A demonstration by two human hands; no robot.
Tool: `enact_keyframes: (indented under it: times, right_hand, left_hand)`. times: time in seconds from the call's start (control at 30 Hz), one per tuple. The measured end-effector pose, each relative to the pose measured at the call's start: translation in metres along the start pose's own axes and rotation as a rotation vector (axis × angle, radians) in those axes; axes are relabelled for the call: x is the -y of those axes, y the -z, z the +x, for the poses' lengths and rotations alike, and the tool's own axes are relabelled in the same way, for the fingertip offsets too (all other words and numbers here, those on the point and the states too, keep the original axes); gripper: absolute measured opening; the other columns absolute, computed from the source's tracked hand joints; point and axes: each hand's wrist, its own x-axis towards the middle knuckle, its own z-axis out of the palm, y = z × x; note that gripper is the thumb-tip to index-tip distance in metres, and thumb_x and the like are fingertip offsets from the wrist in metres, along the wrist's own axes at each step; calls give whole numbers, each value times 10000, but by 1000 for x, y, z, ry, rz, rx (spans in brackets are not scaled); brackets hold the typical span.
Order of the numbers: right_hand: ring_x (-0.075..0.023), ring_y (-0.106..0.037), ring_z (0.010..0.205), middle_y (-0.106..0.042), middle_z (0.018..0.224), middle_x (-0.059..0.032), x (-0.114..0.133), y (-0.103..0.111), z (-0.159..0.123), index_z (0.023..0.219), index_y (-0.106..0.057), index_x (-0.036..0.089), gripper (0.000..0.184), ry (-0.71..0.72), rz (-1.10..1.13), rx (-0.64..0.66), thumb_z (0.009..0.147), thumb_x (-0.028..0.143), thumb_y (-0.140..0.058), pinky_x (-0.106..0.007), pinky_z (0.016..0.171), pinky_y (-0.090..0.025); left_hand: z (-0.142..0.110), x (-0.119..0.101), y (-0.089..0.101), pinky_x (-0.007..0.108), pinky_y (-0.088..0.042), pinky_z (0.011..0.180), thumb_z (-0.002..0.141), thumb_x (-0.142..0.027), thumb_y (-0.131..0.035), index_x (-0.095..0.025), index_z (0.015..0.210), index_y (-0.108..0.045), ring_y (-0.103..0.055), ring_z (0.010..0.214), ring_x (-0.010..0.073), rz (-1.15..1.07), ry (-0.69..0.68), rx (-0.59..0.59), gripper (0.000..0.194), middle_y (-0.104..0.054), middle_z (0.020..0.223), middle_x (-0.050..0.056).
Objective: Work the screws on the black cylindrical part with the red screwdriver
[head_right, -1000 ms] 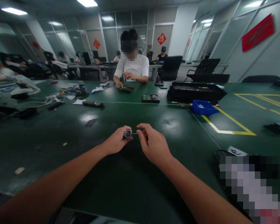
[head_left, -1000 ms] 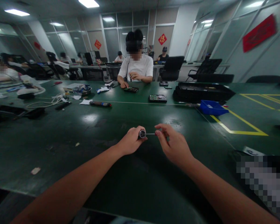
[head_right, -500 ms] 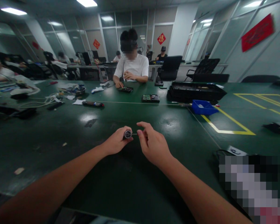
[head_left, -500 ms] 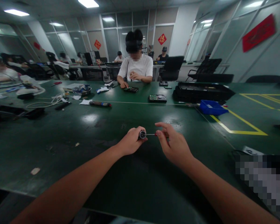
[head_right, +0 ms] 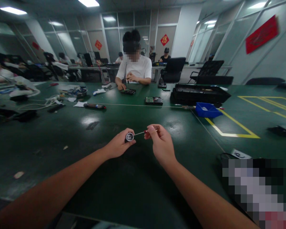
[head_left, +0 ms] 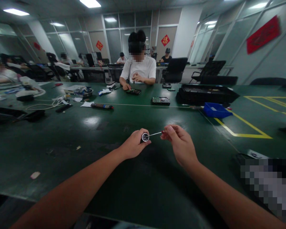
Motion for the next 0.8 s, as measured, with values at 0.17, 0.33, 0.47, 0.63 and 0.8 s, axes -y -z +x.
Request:
enact_keyframes:
  times: [0.17,0.33,0.47,0.63,0.8]
  right_hand:
    - [-139,-598,672,-626,770,-4,0,2,5,853,-631,197,225,-138,208,-84,847,418,-675,-323,673,-535]
    - [-146,-617,703,-641,800,-6,5,2,1,916,-619,205,200,8,16,-80,908,405,-611,-326,702,-520]
    - [-165,-630,723,-645,803,-17,7,3,-2,950,-602,200,206,84,-135,-64,948,401,-552,-353,718,-520]
    - [-170,-638,741,-656,821,-29,12,1,-6,971,-584,204,178,166,-272,-16,971,368,-513,-350,718,-520]
    - [-169,-645,749,-663,815,-25,13,2,-10,960,-579,207,169,205,-407,47,981,352,-494,-336,707,-500]
  left_hand:
    - [0,-3,1,330,-412,781,908,-306,-600,-210,1016,-533,-546,902,198,5,-1,-9,159,-594,961,23]
    - [1,0,0,335,-411,784,907,-313,-608,-213,1018,-537,-541,894,196,11,3,-10,166,-595,955,18]
    - [1,0,0,344,-422,790,903,-311,-616,-213,1019,-540,-542,892,200,29,0,-15,169,-598,956,20]
    - [1,-1,0,370,-440,838,898,-308,-621,-208,1011,-546,-548,922,217,65,-12,-2,169,-610,976,38]
    - [0,0,-1,390,-429,890,899,-299,-625,-207,1018,-542,-547,933,218,109,-56,9,172,-615,974,36]
